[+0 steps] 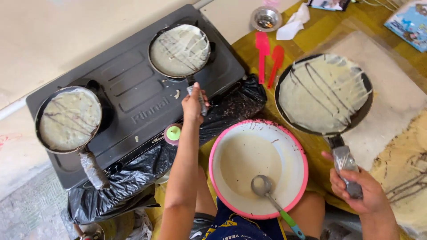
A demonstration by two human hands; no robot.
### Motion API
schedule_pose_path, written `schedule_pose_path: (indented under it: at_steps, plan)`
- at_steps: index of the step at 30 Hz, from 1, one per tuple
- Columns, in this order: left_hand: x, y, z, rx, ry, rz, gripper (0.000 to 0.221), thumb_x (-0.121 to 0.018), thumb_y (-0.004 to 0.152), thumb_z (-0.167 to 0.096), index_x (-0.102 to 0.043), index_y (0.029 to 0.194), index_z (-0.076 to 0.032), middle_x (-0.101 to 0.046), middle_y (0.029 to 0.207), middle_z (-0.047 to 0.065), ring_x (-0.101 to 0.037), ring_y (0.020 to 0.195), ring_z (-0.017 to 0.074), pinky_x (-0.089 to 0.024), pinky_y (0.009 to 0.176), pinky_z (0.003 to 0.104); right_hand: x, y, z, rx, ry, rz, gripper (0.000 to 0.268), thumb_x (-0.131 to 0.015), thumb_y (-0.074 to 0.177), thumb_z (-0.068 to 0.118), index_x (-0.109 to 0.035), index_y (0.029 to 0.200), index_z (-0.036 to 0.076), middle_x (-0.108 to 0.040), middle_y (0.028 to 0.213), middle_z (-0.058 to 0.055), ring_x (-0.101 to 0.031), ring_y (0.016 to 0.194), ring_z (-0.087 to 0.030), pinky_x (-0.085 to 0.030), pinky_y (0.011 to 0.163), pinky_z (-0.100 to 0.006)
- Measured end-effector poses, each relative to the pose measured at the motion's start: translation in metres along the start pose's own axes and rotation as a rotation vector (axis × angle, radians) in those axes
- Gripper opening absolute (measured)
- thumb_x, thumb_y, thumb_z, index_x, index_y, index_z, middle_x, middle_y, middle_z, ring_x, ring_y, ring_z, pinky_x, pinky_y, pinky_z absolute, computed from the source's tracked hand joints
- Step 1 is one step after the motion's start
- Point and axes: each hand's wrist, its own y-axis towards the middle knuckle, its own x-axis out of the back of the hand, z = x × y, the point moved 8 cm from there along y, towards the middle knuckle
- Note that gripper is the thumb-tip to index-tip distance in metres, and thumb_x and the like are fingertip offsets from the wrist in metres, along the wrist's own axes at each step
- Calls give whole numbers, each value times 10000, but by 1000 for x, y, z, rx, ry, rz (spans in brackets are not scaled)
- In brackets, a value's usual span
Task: Preparing and cooking crepes on multiple pans, including spreading batter and adding chocolate drizzle.
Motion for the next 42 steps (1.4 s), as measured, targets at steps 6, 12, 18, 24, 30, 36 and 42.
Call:
schedule_pose_path:
  at_steps: [6, 12, 18, 24, 30, 36, 42]
  plan:
    - [1, -14, -18, 120, 38, 49, 535, -625, 846, -615, -680, 877, -84, -642, 693, 71, -588, 526, 192, -453, 461, 276, 61, -112, -52, 77, 399, -176, 720, -633, 860, 139, -415, 1505, -97, -443, 728, -76, -432, 546, -130, -312, 475, -280]
    - [25, -91, 43, 371, 47, 1, 1178, -422, 486, -940, -498, 1268, -63, -513, 1245, 204, -500, 1143, 356, -383, 958, 449, 170, -168, -14, 192, 197, -651, 545, -596, 929, 67, -485, 1462, 74, -494, 813, -48, -447, 557, -94, -309, 451, -258]
    - [88, -240, 211, 926, 502, 127, 1163, -150, 906, -961, -675, 1245, 19, -596, 864, 191, -536, 672, 376, -418, 621, 461, 263, -178, 56, -204, -1351, -1481, 683, -629, 968, 147, -374, 1599, 77, -619, 1130, -199, -624, 934, -399, -514, 625, -506]
    - [93, -289, 211, 1103, 614, 173, 882, -379, 909, -775, -642, 1270, -15, -622, 856, 235, -624, 687, 448, -503, 653, 512, 325, -139, 41, -242, -1712, -1427, 927, -822, 834, 131, -328, 1615, 44, -600, 1210, -221, -665, 922, -418, -568, 674, -476]
    - [85, -306, 196, 1022, 736, 160, 704, -478, 942, -630, -668, 1188, 2, -577, 774, 195, -589, 639, 375, -457, 623, 432, 303, -148, 84, -479, -1807, -1367, 807, -627, 933, 111, -271, 1658, 97, -596, 1234, -154, -638, 886, -323, -539, 552, -414]
    - [62, -327, 182, 851, 1096, 326, 520, -566, 961, -507, -723, 986, -12, -483, 570, 99, -448, 503, 219, -355, 553, 316, 278, -143, 125, -75, -2580, -1680, 691, -731, 849, 188, -576, 1511, 308, -573, 1036, 18, -523, 748, -159, -417, 503, -265]
    - [18, -348, 150, 543, 1787, 686, 547, -460, 933, -665, -612, 1239, -237, -728, 1045, -30, -692, 1017, 162, -484, 887, 324, 175, -120, 164, 590, -2719, -1952, 425, -649, 786, 128, -548, 1160, 305, -433, 908, 85, -377, 679, -68, -320, 516, -200]
